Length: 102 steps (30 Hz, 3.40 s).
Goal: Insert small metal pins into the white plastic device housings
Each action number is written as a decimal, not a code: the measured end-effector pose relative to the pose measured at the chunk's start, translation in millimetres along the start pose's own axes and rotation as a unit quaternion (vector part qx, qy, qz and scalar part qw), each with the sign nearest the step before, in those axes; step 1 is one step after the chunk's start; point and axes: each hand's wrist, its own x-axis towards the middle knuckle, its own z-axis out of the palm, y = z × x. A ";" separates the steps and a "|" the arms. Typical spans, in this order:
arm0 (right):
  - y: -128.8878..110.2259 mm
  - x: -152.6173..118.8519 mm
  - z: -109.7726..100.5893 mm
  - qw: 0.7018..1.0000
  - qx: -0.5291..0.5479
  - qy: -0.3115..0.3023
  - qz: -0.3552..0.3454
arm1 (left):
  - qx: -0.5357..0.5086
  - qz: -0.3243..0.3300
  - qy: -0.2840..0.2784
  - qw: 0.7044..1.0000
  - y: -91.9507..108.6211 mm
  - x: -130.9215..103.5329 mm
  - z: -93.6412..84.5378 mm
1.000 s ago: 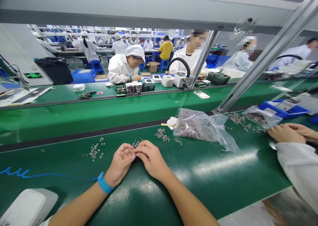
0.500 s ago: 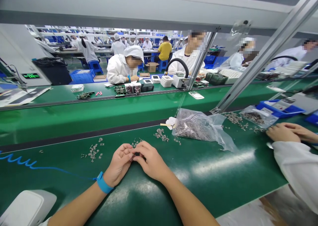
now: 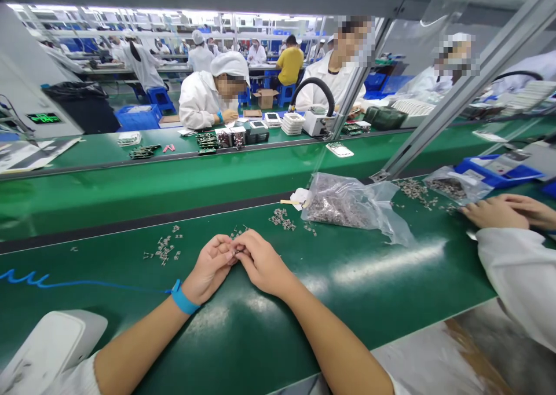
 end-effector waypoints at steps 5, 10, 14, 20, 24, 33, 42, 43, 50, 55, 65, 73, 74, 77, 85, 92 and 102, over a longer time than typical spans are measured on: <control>-3.2 0.3 -1.1 1.000 0.022 -0.002 -0.012 | -0.019 -0.020 -0.023 0.999 2.5 -2.8 0.7; -2.5 -0.6 -0.2 1.000 0.003 -0.010 -0.020 | -0.009 -0.013 -0.015 1.000 3.1 -3.2 0.3; 0.2 -2.7 2.4 1.000 -0.011 -0.010 -0.011 | -0.010 -0.011 -0.006 1.000 3.0 -2.1 -0.3; 3.0 -4.2 5.9 0.997 -0.062 0.014 -0.049 | -0.020 -0.010 -0.006 1.000 2.2 -1.7 -0.3; 4.9 -4.2 7.6 0.987 -0.125 0.029 -0.098 | -0.018 -0.015 -0.018 1.000 0.9 -1.2 -1.2; 3.5 -3.9 9.4 0.971 -0.189 0.046 -0.140 | 0.006 -0.031 -0.029 0.999 0.1 -2.4 -1.2; 3.1 -4.2 10.4 0.961 -0.216 0.060 -0.161 | 0.022 -0.036 -0.034 0.999 -0.6 -2.9 0.7; 3.4 -3.9 10.8 0.960 -0.212 0.066 -0.168 | 0.022 -0.036 -0.037 0.998 -0.5 -2.9 0.7; -1.3 -2.1 9.4 0.993 -0.097 0.039 -0.057 | 0.036 -0.038 -0.055 0.997 -1.5 -2.9 -1.9; -2.3 0.5 9.1 0.999 -0.028 0.038 0.006 | 0.044 -0.038 -0.062 0.996 -0.8 -2.5 -2.7; 5.7 -0.7 16.2 0.998 -0.023 0.039 0.038 | 0.051 -0.038 -0.049 0.997 -3.3 -1.6 -4.7; 10.6 -1.0 20.7 0.997 -0.030 0.047 0.052 | 0.037 -0.032 -0.061 0.997 -4.9 -1.1 -7.6; 10.6 -0.9 21.1 0.997 -0.032 0.049 0.056 | 0.033 -0.032 -0.063 0.997 -4.9 -0.9 -8.1; 11.0 -0.7 22.4 0.995 -0.042 0.050 0.073 | 0.028 -0.029 -0.065 0.997 -4.9 0.1 -9.4; 10.9 -1.0 23.1 0.991 -0.077 0.052 0.092 | 0.039 -0.022 -0.056 0.997 -5.2 -0.6 -9.3; 8.2 0.2 20.8 0.991 -0.086 0.047 0.096 | 0.048 -0.011 -0.048 0.998 -3.4 -1.7 -7.9; 2.6 -2.0 19.3 0.995 -0.039 0.025 0.083 | 0.024 0.017 0.012 1.000 -6.1 -0.9 -5.3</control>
